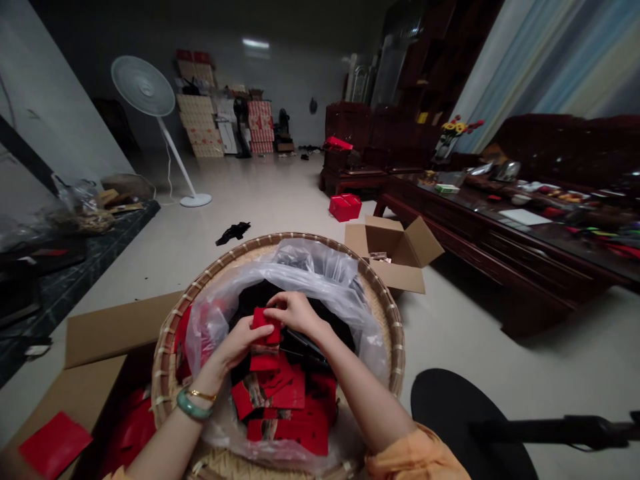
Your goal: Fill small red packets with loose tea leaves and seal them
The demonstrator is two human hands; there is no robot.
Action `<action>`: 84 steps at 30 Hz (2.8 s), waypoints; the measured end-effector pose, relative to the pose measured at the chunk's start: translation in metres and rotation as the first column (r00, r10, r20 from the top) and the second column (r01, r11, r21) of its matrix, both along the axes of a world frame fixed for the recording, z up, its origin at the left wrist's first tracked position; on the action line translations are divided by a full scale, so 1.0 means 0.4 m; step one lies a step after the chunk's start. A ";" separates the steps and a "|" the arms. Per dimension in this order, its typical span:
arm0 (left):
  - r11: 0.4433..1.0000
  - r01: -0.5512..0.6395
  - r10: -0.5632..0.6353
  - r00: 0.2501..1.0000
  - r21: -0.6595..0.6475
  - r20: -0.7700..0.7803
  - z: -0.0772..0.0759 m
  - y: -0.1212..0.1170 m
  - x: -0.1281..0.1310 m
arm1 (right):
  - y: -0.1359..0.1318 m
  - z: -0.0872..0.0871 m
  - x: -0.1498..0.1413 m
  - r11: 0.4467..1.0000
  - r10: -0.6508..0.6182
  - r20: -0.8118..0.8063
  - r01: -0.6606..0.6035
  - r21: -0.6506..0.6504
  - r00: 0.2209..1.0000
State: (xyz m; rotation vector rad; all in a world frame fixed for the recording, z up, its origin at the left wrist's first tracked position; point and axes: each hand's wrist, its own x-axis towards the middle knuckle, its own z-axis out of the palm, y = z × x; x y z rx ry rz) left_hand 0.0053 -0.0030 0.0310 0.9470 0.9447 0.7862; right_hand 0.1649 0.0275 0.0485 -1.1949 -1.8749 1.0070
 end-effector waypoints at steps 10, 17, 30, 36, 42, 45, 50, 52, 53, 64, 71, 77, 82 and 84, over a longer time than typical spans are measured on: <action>0.990 0.100 -0.097 0.994 -0.098 0.043 -0.029 -0.009 0.029 | 0.020 -0.031 -0.004 0.951 0.074 0.290 -0.156 0.268 0.954; 0.981 -0.017 0.026 0.999 -0.194 0.040 -0.052 -0.015 0.038 | 0.005 -0.033 0.020 0.975 -0.018 0.213 -0.030 0.221 0.977; 0.959 -0.230 0.251 0.960 -0.167 0.124 -0.041 0.008 -0.021 | -0.190 -0.111 0.071 0.995 -0.093 0.736 0.048 0.082 0.670; 0.971 -0.198 0.209 0.976 -0.138 0.069 -0.034 -0.006 -0.030 | -0.149 -0.113 0.121 0.993 -0.102 0.426 0.119 -0.014 0.899; 0.995 -0.067 0.065 0.998 -0.074 -0.023 -0.032 -0.019 -0.011 | -0.097 -0.036 0.143 0.996 -0.055 0.091 0.061 -0.064 0.994; 0.999 -0.003 0.000 0.999 -0.053 -0.048 -0.031 -0.026 0.010 | -0.079 0.003 0.113 0.998 0.009 0.154 0.001 -0.065 0.988; 0.997 -0.020 0.015 0.997 -0.075 -0.073 -0.026 -0.039 0.026 | -0.065 0.025 0.074 0.996 0.042 0.178 -0.026 -0.089 0.983; 0.996 -0.023 0.017 0.998 -0.092 -0.066 -0.026 -0.042 0.026 | -0.064 0.024 0.071 0.995 0.041 0.167 -0.026 -0.094 0.985; 0.995 -0.022 0.016 0.998 -0.096 -0.061 -0.027 -0.043 0.025 | -0.063 0.023 0.071 0.995 0.042 0.165 -0.027 -0.091 0.985; 0.983 -0.161 0.177 0.963 -0.091 0.204 -0.034 -0.017 0.026 | -0.045 -0.012 0.080 0.998 0.047 0.197 -0.037 -0.052 0.979; 0.973 -0.212 0.225 0.957 -0.087 0.183 -0.040 -0.013 0.026 | -0.037 -0.015 0.072 0.996 0.092 0.243 -0.087 -0.034 0.966; 0.965 -0.246 0.258 0.951 -0.087 0.172 -0.044 -0.006 0.020 | -0.029 -0.021 0.059 0.995 0.098 0.240 -0.090 -0.044 0.966; 0.963 -0.252 0.264 0.951 -0.095 0.162 -0.040 -0.001 0.017 | -0.024 -0.021 0.050 0.996 0.092 0.234 -0.084 -0.042 0.968; 0.963 -0.253 0.266 0.950 -0.091 0.165 -0.039 0.000 0.017 | -0.023 -0.021 0.047 0.995 0.095 0.240 -0.088 -0.040 0.966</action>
